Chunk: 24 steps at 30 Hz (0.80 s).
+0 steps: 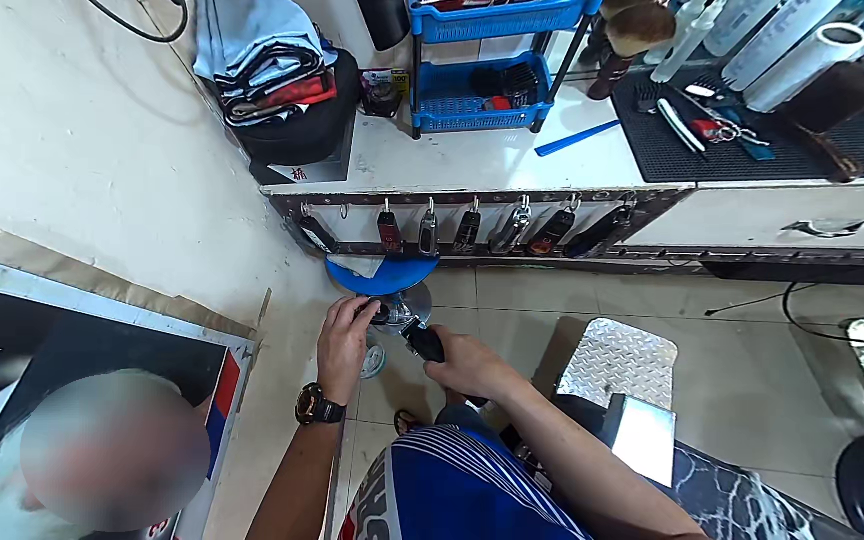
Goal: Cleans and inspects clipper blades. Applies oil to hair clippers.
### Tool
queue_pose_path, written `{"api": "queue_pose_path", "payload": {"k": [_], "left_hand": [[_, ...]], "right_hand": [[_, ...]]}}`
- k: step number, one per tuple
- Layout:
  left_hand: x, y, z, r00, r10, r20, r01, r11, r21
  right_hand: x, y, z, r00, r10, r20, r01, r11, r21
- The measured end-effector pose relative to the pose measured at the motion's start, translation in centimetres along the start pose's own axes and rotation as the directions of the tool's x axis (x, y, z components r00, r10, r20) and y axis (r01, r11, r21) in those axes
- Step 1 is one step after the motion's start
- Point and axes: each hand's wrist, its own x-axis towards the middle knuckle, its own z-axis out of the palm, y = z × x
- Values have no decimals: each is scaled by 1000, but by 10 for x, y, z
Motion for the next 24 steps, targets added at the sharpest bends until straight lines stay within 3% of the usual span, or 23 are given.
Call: {"api": "queue_pose_path", "payload": {"k": [24], "left_hand": [[-8,-1,-7,1000,-14,-15,15,999,49]], "right_hand": [[7,9,-12,998,52,-21,-51,997,66]]}}
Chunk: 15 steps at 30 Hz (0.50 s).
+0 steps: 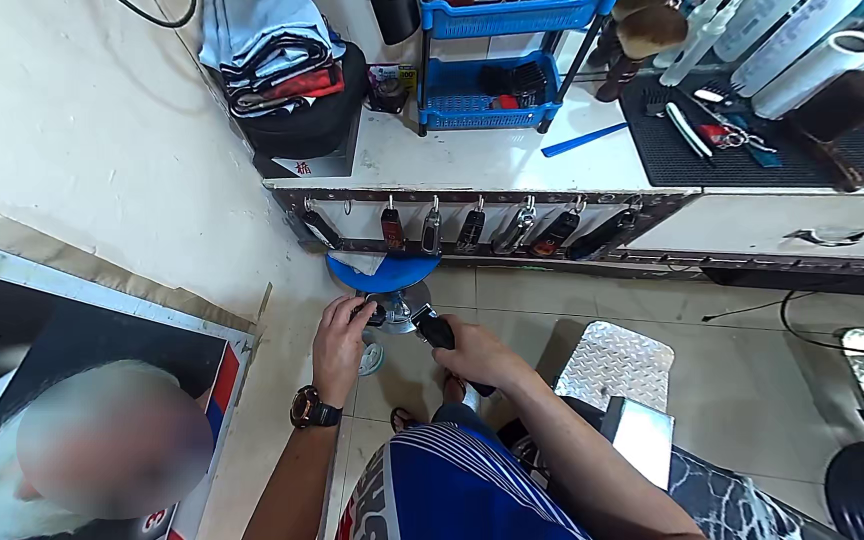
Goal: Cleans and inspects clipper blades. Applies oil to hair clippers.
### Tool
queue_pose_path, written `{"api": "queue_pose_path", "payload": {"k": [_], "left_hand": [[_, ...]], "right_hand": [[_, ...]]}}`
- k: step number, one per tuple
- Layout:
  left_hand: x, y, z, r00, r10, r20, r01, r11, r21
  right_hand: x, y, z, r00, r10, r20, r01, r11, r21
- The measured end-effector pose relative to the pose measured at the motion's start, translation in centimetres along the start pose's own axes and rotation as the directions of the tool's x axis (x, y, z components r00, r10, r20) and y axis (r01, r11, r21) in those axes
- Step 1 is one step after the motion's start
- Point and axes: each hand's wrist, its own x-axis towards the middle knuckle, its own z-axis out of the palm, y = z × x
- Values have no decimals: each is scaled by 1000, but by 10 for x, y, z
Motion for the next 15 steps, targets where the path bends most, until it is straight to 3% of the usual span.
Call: {"api": "queue_pose_path", "payload": {"k": [8,15], "left_hand": [[-2,-3,0,1000,-3,0,3,1000,7],[-3,-4,-3,1000,2,-2,-2,1000,10]], "right_hand": [[3,3,2,999,18,46,-23,991,128],[9,9,8,997,6,83,-46,875,483]]}}
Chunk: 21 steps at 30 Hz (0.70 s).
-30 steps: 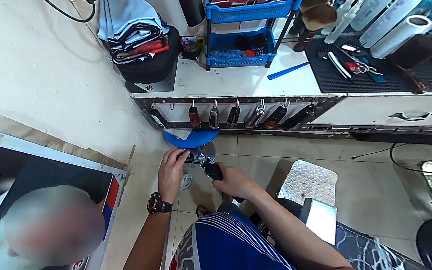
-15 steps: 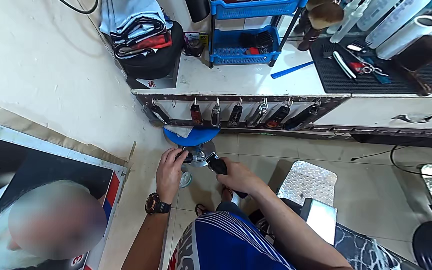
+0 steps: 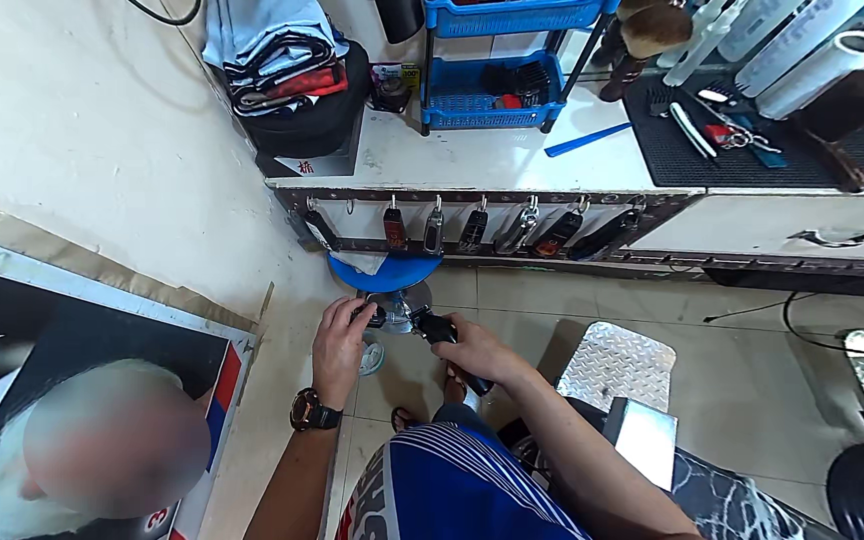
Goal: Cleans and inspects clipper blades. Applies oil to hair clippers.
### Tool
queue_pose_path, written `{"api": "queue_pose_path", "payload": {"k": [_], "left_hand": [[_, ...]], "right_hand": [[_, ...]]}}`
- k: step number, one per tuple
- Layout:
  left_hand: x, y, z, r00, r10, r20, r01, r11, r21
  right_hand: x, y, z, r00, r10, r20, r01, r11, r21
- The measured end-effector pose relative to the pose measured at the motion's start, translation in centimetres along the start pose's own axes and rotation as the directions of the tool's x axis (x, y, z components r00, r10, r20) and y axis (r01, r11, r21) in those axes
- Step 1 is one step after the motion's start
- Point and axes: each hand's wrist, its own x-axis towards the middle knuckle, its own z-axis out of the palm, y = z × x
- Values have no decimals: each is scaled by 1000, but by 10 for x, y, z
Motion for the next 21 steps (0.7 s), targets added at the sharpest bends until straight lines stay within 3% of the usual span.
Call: {"api": "queue_pose_path", "payload": {"k": [3,7,21], "left_hand": [[0,-1,-5,1000,-19,-16,18,999,-36],[-6,-7,-15,990,-127,-56,114,975,-188],[-41,-23,-58,930,-328,-165,213,847,-487]], "right_hand": [[5,5,0,1000,-19,11,17,982,187],[9,14,-1,988,-151,45,117,893,434],[15,4,5,924,-377,62,286,791,541]]}}
